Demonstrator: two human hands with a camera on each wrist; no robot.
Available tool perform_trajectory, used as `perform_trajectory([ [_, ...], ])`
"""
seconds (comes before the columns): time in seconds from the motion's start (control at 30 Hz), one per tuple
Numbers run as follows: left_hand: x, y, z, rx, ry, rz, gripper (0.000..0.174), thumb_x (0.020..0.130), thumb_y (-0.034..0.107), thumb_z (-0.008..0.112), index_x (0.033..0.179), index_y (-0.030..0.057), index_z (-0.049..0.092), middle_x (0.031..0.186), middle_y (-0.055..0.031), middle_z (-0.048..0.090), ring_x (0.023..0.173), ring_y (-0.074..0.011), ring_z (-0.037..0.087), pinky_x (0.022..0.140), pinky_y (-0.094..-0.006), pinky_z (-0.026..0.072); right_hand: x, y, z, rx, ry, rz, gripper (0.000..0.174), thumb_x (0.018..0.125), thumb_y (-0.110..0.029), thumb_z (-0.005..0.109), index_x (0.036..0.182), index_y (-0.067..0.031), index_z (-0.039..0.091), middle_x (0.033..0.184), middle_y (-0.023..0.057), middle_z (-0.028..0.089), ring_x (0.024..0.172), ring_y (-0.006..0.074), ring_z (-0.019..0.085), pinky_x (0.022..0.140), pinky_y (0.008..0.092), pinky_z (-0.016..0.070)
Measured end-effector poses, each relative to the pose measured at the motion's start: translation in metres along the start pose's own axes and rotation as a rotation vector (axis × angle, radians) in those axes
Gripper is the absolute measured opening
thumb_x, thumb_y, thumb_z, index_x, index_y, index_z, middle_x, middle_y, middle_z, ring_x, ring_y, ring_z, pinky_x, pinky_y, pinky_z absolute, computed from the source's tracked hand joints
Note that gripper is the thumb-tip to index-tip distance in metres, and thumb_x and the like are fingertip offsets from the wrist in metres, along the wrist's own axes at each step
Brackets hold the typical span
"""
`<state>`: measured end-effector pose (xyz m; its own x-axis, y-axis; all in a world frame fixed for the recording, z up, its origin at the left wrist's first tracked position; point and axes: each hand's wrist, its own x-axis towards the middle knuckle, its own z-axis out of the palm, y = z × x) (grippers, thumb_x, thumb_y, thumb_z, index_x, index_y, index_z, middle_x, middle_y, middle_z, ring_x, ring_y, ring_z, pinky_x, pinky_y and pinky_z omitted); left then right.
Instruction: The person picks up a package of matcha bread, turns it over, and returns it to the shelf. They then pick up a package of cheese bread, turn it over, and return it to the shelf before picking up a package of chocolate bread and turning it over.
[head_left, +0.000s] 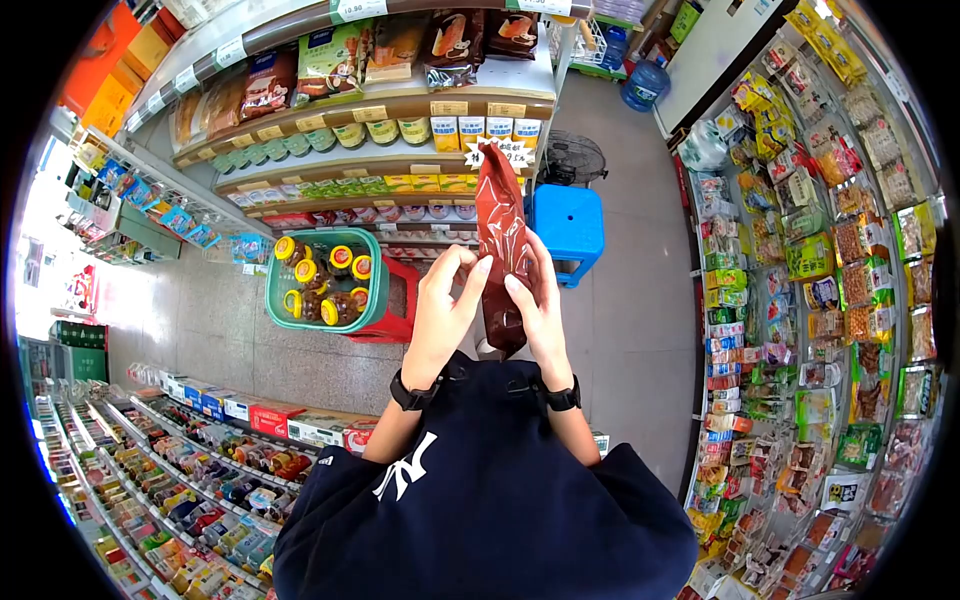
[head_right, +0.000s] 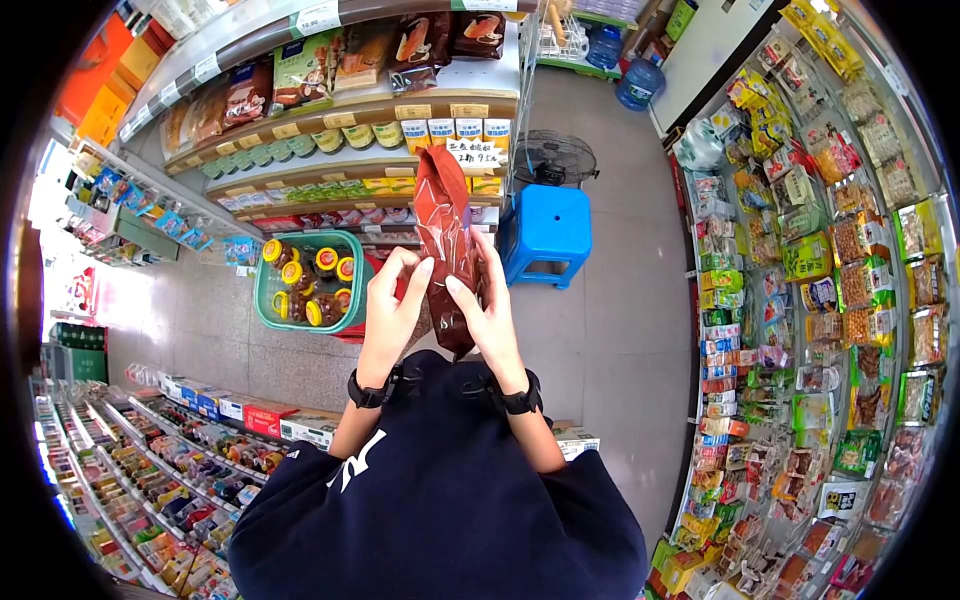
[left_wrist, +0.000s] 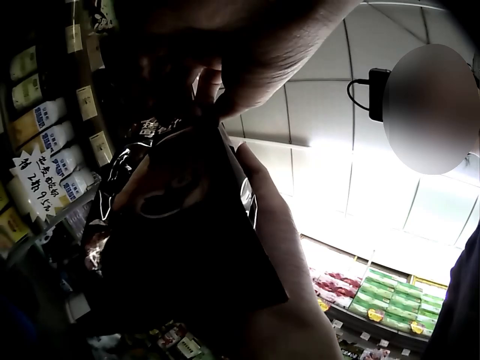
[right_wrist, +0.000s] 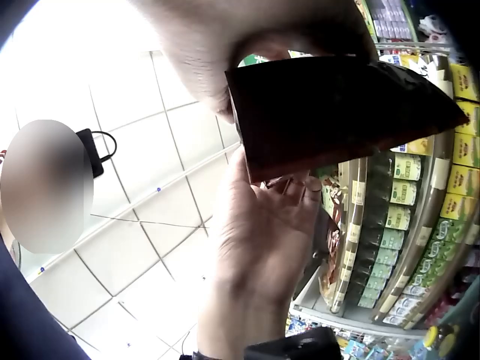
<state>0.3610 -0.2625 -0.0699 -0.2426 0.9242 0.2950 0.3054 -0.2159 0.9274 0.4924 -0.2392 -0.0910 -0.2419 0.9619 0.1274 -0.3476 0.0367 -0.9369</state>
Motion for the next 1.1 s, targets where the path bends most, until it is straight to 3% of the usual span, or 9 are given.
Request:
perform_trajectory([
  [0.13,0.002,-0.003,0.002,-0.008,-0.013,0.034,0.014,0.089,0.009,0.061,0.083,-0.0005,0.053,0.073,-0.0071,0.051,0.065,-0.0147,0.048,0.062,-0.0273,0.0411,0.002,0.001,-0.001,0.015,0.005,-0.002,0.06,0.089,-0.007,0.057,0.142,-0.0021,0.03,0.138,0.0132,0.041,0.126,0.02,0.041,0.105,0.0323,0.0327],
  [0.23,0.003,-0.006,0.004,0.048,-0.003,0.08,0.014,0.09,0.007,0.059,0.081,-0.0012,0.052,0.071,-0.0035,0.049,0.066,-0.0093,0.046,0.062,-0.0237,0.039,0.003,0.004,-0.001,0.017,0.046,-0.004,0.058,0.09,-0.009,0.057,0.141,-0.002,0.031,0.136,0.0131,0.043,0.124,0.0198,0.044,0.104,0.032,0.0337],
  [0.3,0.004,-0.003,0.004,0.128,0.019,0.133,0.014,0.086,0.007,0.061,0.08,-0.0001,0.051,0.072,-0.0106,0.051,0.064,-0.025,0.049,0.062,-0.0328,0.0401,0.004,0.003,0.0,0.047,0.051,0.019,0.056,0.091,-0.009,0.056,0.14,-0.0019,0.032,0.135,0.013,0.044,0.123,0.02,0.045,0.105,0.0321,0.0337],
  [0.4,0.006,-0.004,-0.001,0.205,0.017,0.231,0.012,0.085,0.007,0.062,0.079,0.001,0.052,0.072,-0.0104,0.053,0.065,-0.0271,0.05,0.065,-0.0348,0.0395,0.008,0.004,0.001,0.062,0.038,0.058,0.054,0.091,-0.009,0.056,0.14,-0.0017,0.034,0.136,0.0131,0.044,0.125,0.02,0.044,0.105,0.0325,0.0335],
  [0.63,0.009,-0.01,-0.011,0.168,0.012,0.147,0.011,0.084,0.007,0.062,0.079,0.0018,0.053,0.072,-0.0099,0.054,0.068,-0.0263,0.051,0.066,-0.0346,0.0388,0.014,0.012,0.008,0.048,-0.015,0.056,0.056,0.092,-0.009,0.055,0.141,-0.0006,0.031,0.137,0.0128,0.043,0.125,0.0191,0.044,0.104,0.0318,0.0348],
  [0.83,0.01,-0.01,-0.018,0.217,0.031,0.163,0.01,0.088,0.006,0.06,0.084,-0.0009,0.054,0.076,-0.0092,0.053,0.072,-0.022,0.051,0.066,-0.0311,0.0409,0.016,0.023,0.017,0.089,-0.033,0.185,0.056,0.095,-0.018,0.053,0.142,0.0006,0.029,0.136,0.0111,0.044,0.12,0.0168,0.046,0.101,0.0287,0.0365],
  [0.9,0.011,-0.01,-0.02,0.17,-0.01,0.148,0.008,0.086,0.008,0.06,0.087,0.0011,0.056,0.079,-0.011,0.058,0.075,-0.027,0.056,0.073,-0.0334,0.0418,0.018,0.026,0.017,0.091,-0.012,0.215,0.055,0.096,-0.023,0.051,0.141,0.0009,0.031,0.134,0.0102,0.046,0.118,0.0157,0.046,0.101,0.0278,0.0359],
  [1.0,0.01,-0.015,-0.024,-0.008,0.012,0.072,0.009,0.087,0.008,0.06,0.091,0.0002,0.057,0.082,-0.0108,0.058,0.079,-0.025,0.058,0.079,-0.0326,0.0432,0.021,0.023,0.016,0.163,0.0,0.197,0.053,0.099,-0.032,0.045,0.139,0.001,0.036,0.132,0.0077,0.048,0.119,0.0135,0.045,0.101,0.0275,0.0341],
  [1.1,0.009,-0.025,-0.026,0.025,0.08,0.048,0.025,0.087,0.011,0.062,0.109,0.002,0.054,0.104,-0.0108,0.054,0.098,-0.0225,0.055,0.085,-0.0318,0.0431,0.02,0.027,0.011,0.255,0.078,0.274,0.052,0.099,-0.035,0.043,0.137,0.0006,0.039,0.132,0.0072,0.048,0.118,0.0143,0.046,0.101,0.0279,0.0348],
])
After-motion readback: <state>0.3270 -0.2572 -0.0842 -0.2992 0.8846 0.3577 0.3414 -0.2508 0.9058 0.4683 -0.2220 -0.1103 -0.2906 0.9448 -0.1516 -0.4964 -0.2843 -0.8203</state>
